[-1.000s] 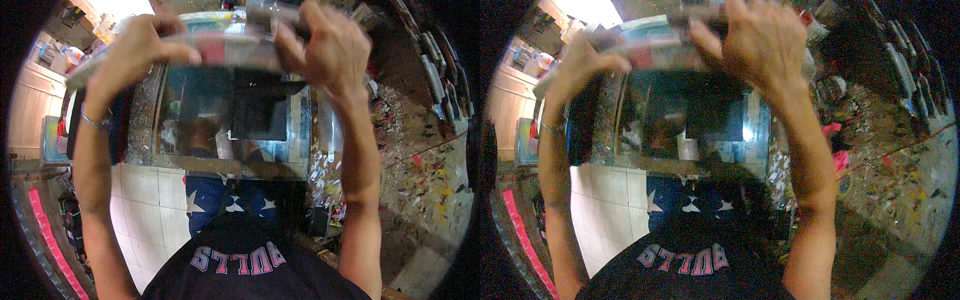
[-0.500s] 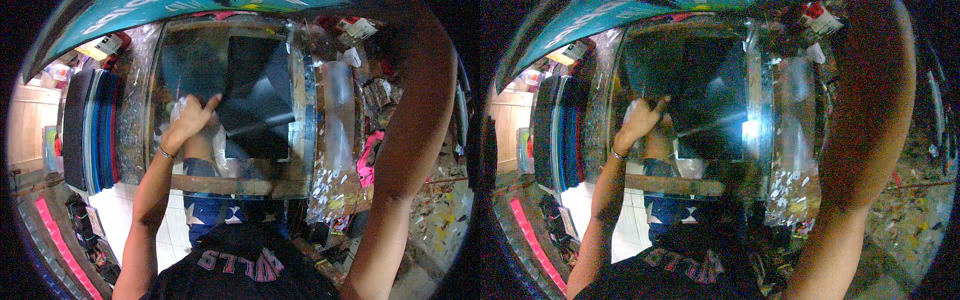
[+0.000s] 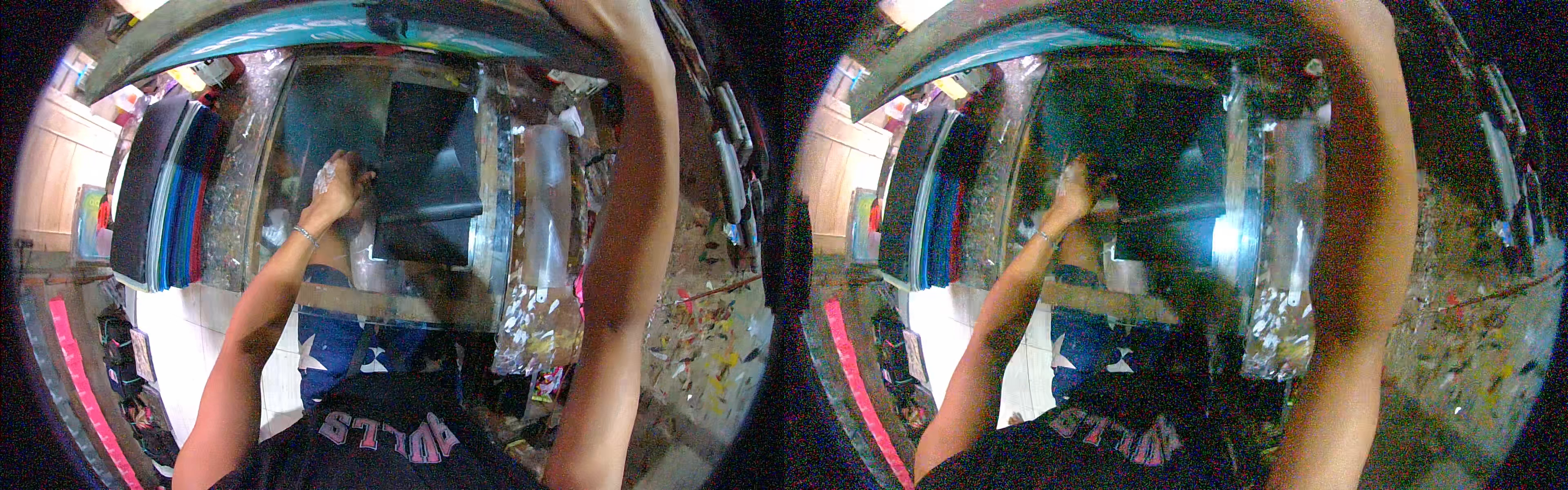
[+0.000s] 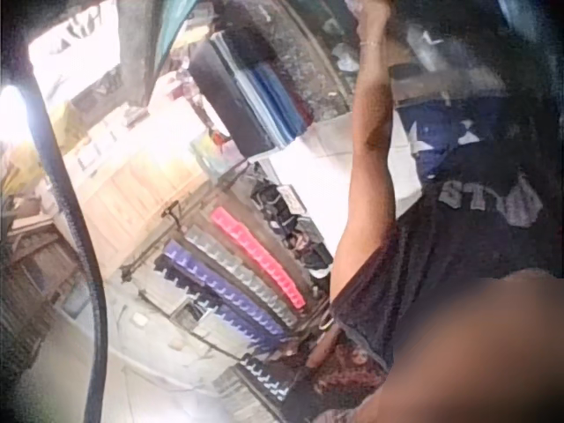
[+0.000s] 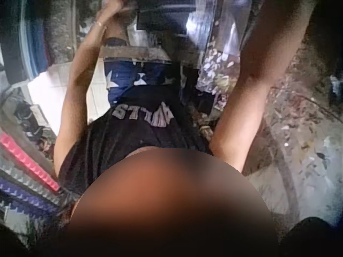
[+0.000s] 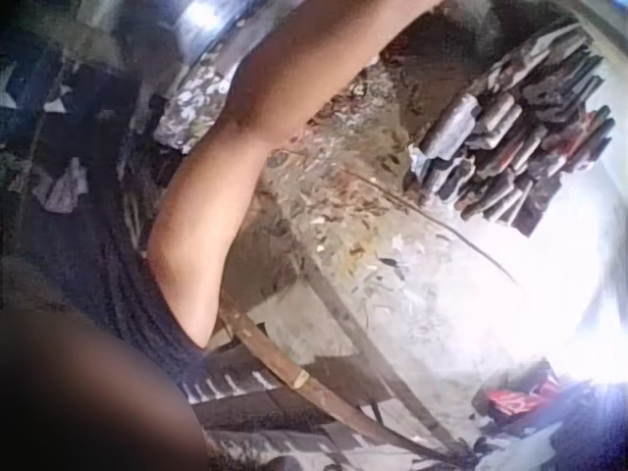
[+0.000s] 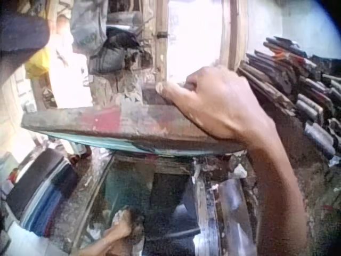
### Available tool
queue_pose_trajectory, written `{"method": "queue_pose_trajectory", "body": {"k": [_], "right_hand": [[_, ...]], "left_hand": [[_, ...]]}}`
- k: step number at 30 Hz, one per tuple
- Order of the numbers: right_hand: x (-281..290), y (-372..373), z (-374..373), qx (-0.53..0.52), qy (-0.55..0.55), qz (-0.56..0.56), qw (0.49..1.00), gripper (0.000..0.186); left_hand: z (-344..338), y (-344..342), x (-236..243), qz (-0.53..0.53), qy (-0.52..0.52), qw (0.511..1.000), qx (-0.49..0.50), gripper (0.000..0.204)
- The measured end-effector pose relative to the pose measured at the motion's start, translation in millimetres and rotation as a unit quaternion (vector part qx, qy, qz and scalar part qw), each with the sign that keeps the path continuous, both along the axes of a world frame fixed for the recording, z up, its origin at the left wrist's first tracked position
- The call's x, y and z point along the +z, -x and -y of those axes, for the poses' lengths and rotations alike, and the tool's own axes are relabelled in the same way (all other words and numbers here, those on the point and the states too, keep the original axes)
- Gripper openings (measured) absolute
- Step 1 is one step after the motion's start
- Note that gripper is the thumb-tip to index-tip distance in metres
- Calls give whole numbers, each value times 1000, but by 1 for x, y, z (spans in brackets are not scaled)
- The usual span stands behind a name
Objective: The person performs screen printing on a black tote bag. They place the bag under a screen, pull a squeegee across the mesh to transfer white ink, lift the screen, and repeat the process on multiple bags. Finished printed bags are stacked on the table.
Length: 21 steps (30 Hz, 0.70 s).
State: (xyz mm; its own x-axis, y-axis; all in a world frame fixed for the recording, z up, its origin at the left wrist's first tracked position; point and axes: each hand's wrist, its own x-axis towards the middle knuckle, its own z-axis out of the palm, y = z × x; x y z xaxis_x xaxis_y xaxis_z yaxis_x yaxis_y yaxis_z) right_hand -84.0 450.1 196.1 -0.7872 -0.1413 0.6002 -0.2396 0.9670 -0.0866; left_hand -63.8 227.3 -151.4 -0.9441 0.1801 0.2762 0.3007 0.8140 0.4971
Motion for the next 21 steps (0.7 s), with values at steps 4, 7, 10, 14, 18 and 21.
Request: {"method": "queue_pose_trajectory", "body": {"k": [4, 7, 10, 14, 18, 21], "right_hand": [[7, -5, 1, -1, 18, 31, 999, 60], [9, -9, -4, 25, 19, 29, 999, 59], [9, -10, -4, 42, 8, 14, 999, 59], [12, -11, 1, 33, 6, 32, 999, 62], [15, -9, 11, -50, 19, 53, 997, 66], [10, -4, 2, -11, -11, 17, 1000, 69]], "left_hand": [[1, 17, 1, 170, -94, 981, -14, 14], [-6, -8, 22, 68, -206, 972, -92, 7], [-11, -62, 57, 44, -140, 965, -218, 4], [-15, -112, 76, 130, -144, 909, -368, 15], [-8, -79, 54, 196, -74, 913, -350, 25], [-16, -14, 26, 2, 20, 978, -206, 35]]}}
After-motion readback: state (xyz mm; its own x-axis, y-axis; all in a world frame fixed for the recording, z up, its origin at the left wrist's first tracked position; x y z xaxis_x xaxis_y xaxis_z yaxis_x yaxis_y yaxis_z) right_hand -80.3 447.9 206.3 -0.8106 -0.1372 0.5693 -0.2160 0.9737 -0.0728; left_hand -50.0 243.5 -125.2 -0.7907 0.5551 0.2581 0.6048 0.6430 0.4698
